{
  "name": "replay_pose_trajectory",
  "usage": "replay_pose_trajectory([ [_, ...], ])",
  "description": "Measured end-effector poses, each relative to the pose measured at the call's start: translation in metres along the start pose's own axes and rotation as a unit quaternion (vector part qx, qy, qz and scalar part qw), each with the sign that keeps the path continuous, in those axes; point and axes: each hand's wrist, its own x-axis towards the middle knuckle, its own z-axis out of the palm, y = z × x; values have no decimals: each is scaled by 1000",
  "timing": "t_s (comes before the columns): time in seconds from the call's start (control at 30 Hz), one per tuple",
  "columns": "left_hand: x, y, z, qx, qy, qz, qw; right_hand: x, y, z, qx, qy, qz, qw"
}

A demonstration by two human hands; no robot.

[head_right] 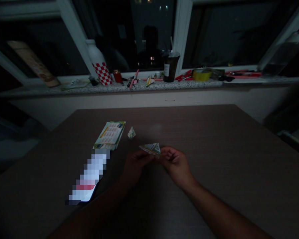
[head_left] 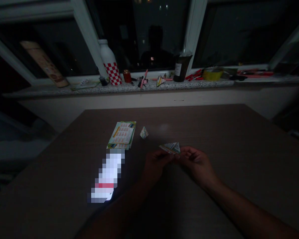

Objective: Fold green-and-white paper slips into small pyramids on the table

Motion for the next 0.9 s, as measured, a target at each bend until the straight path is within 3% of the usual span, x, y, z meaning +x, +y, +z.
replay_pose_trajectory([
  [0.4,5,6,-14,53,32,38,997,-1,-11,1,-87,0,24,996],
  [0.9,4,10,-19,11,56,60,997,4,-7,-9,-43,-3,4,999],
])
